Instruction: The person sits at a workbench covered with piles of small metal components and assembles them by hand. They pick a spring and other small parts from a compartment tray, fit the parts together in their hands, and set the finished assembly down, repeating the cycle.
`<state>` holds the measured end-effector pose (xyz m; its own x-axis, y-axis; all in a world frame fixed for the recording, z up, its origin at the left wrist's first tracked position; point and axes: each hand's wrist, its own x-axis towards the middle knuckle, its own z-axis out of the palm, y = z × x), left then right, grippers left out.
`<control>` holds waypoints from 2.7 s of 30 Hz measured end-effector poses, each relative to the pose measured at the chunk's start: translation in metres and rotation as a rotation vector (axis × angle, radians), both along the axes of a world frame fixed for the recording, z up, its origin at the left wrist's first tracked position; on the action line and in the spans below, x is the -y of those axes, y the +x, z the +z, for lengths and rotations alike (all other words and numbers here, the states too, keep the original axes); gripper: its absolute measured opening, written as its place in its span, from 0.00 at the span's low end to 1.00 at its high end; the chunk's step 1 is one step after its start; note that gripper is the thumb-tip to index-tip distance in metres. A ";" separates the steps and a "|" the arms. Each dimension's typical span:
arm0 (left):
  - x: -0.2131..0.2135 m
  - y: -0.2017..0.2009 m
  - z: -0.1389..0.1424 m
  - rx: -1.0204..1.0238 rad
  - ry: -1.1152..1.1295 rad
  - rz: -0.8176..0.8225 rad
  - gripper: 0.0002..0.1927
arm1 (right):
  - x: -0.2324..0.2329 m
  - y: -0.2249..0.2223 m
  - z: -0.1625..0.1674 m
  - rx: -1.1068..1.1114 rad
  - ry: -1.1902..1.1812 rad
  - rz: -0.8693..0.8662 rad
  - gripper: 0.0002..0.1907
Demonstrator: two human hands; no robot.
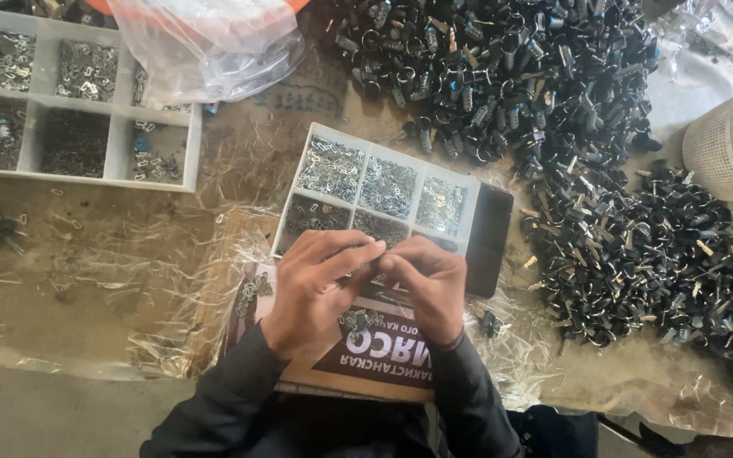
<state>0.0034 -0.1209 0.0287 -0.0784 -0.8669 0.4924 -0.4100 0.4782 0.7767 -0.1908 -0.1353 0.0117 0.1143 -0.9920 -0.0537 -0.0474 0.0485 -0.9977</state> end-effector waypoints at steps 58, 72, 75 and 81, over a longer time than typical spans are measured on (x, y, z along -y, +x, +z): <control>0.002 0.005 -0.004 0.165 -0.089 0.124 0.20 | 0.009 0.027 0.038 -0.796 -0.606 -0.121 0.04; 0.004 0.004 -0.006 0.155 -0.081 0.121 0.20 | 0.006 0.016 0.027 -0.538 -0.362 -0.043 0.07; 0.003 0.004 -0.007 0.161 -0.084 0.127 0.20 | 0.008 0.009 0.019 -0.414 -0.251 0.001 0.08; 0.003 0.003 -0.007 0.166 -0.088 0.131 0.21 | 0.000 0.007 0.011 -0.219 -0.186 0.016 0.08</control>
<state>0.0068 -0.1243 0.0217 -0.0543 -0.8293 0.5561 -0.5912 0.4755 0.6514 -0.1837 -0.1357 0.0229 0.1362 -0.9852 0.1040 -0.2619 -0.1371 -0.9553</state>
